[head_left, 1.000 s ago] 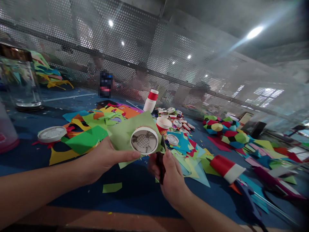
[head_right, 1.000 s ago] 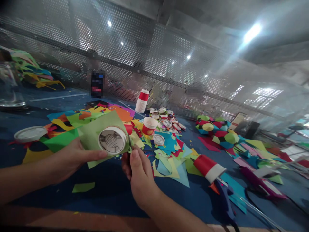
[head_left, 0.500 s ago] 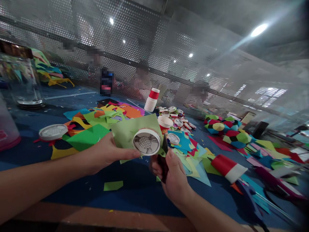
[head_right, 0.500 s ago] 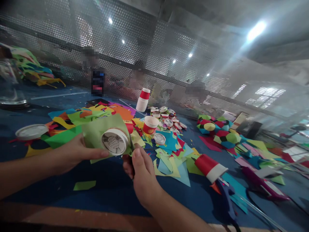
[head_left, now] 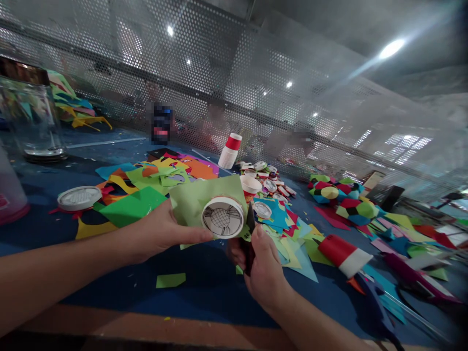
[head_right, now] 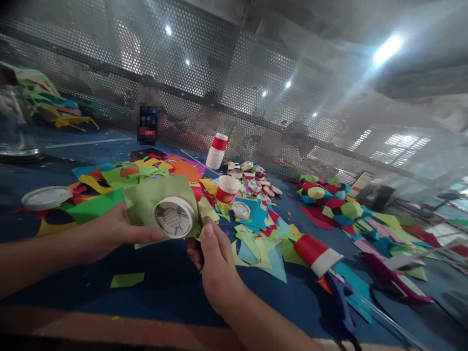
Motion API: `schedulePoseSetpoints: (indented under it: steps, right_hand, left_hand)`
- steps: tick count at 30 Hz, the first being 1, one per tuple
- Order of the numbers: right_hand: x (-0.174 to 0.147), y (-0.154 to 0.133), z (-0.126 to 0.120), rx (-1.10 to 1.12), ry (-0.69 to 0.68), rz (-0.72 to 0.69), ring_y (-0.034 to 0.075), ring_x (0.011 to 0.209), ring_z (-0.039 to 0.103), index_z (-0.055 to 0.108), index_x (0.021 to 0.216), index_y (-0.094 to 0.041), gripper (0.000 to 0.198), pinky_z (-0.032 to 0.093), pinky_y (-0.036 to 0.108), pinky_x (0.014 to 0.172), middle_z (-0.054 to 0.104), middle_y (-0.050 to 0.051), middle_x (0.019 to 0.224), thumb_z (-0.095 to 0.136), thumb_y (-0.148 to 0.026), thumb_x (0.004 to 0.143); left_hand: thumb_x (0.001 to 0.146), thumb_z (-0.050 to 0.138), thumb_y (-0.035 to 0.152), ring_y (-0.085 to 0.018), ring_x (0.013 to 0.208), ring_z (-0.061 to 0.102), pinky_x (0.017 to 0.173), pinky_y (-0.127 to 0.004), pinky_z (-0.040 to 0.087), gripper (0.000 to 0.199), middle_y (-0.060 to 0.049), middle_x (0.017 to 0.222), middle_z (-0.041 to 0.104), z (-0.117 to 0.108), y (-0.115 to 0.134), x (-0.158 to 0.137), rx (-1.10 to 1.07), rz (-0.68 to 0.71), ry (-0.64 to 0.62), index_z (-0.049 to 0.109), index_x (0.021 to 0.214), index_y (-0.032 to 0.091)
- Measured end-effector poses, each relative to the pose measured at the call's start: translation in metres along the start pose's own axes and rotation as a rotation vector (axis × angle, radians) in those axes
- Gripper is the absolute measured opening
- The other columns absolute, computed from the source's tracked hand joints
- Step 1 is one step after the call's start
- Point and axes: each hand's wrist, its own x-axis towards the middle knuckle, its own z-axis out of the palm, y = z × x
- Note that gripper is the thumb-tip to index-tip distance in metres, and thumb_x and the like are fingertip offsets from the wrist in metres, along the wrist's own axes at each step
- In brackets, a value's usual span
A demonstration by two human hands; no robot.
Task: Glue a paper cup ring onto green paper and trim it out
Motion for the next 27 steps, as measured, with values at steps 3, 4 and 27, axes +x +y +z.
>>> schedulePoseSetpoints:
  steps: [3,4,27]
  right_hand:
    - [0.000,0.001,-0.002,-0.020,-0.036,-0.028,0.011,0.048,0.027,0.048,0.071,-0.022,0.044,0.023,0.026,0.046,0.038,-0.006,0.054,0.043,-0.058,0.095]
    - [0.000,0.001,-0.003,-0.018,-0.037,-0.031,0.011,0.048,0.027,0.047,0.071,-0.022,0.044,0.023,0.026,0.046,0.037,-0.006,0.054,0.043,-0.058,0.095]
    - [0.002,0.000,-0.005,-0.091,-0.011,0.021,0.009,0.047,0.025,0.044,0.068,-0.022,0.043,0.019,0.024,0.042,0.036,-0.006,0.057,0.050,-0.056,0.092]
  left_hand:
    - [0.066,0.083,0.029,-0.029,0.123,0.058,0.106,-0.040,0.046,0.059,-0.005,0.125,0.068,0.000,0.003,0.000,0.022,-0.008,-0.019,0.063,0.121,0.026]
    - [0.065,0.083,0.029,-0.029,0.121,0.059,0.105,-0.040,0.047,0.058,-0.004,0.123,0.069,0.000,0.003,0.000,0.029,-0.015,-0.013,0.064,0.120,0.025]
    - [0.070,0.075,0.018,-0.026,0.111,0.066,0.097,-0.036,0.050,0.052,-0.001,0.118,0.072,-0.005,0.023,-0.006,0.133,-0.046,-0.082,0.065,0.121,0.020]
